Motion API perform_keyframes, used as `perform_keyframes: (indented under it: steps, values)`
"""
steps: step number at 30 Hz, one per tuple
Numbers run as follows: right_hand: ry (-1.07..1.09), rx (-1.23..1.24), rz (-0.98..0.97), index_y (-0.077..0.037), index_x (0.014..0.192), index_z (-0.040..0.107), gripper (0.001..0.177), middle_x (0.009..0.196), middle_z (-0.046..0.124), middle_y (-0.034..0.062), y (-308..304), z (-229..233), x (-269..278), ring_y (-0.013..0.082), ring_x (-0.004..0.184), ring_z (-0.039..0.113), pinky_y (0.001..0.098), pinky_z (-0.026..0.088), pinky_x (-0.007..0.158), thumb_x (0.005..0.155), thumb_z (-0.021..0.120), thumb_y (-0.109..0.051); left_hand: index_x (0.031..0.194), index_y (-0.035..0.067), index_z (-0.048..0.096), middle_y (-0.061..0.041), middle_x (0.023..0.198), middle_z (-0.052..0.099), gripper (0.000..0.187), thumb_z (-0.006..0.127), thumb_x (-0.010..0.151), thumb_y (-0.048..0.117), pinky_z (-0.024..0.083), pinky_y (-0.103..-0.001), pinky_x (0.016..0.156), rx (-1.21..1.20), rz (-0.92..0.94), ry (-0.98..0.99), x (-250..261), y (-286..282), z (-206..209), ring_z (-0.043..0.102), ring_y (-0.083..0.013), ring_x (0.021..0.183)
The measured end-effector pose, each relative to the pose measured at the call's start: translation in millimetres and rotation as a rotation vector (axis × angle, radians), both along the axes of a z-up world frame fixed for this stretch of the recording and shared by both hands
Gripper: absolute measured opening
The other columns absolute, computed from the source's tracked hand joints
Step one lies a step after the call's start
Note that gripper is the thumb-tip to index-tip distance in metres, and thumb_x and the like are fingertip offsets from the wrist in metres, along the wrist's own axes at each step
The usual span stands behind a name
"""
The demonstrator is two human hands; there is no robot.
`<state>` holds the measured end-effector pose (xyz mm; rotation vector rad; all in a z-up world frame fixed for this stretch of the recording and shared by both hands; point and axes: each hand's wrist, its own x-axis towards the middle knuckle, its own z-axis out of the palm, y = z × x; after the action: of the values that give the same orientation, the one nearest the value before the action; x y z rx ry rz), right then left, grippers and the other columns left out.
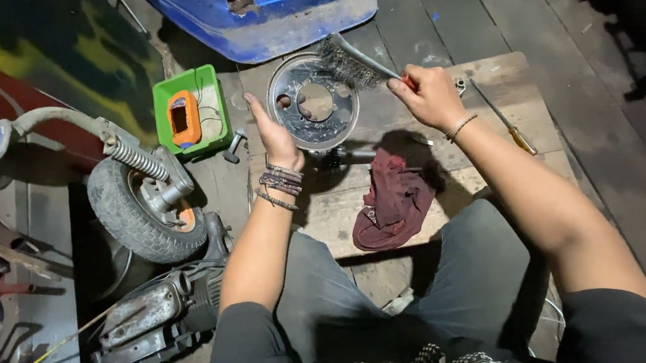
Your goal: Cleaning a circular motorcycle component using a wire brush and a rag to remove dirt and rust.
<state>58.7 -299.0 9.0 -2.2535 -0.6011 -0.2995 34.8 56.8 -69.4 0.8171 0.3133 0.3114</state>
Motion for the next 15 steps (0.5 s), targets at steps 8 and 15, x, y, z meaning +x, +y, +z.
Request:
perform_keyframes:
  steps: [8, 15]
  values:
    - [0.006, 0.180, -0.110, -0.014, 0.076, 0.055, 0.042, 0.056, 0.054, 0.0103, -11.2, -17.4, 16.5, 0.0274, 0.059, 0.058, 0.0335, 0.045, 0.061, 0.110, 0.069, -0.034, 0.126, 0.011, 0.067, -0.015, 0.108, 0.076, 0.071, 0.053, 0.094, 0.073, 0.062, -0.037, 0.089, -0.020, 0.018, -0.017, -14.7, -23.5, 25.5, 0.074, -0.0193, 0.095]
    - [0.028, 0.339, -0.032, -0.010, 0.075, 0.055, 0.038, 0.052, 0.051, 0.0089, 9.1, -0.7, 3.9, 0.0179, 0.057, 0.052, 0.0289, 0.041, 0.061, 0.104, 0.074, -0.027, 0.124, 0.010, 0.072, -0.011, 0.115, 0.075, 0.073, 0.049, 0.096, 0.074, 0.060, -0.039, 0.092, -0.061, -0.196, -0.026, -48.1, -87.3, 100.0, 0.073, -0.0227, 0.103]
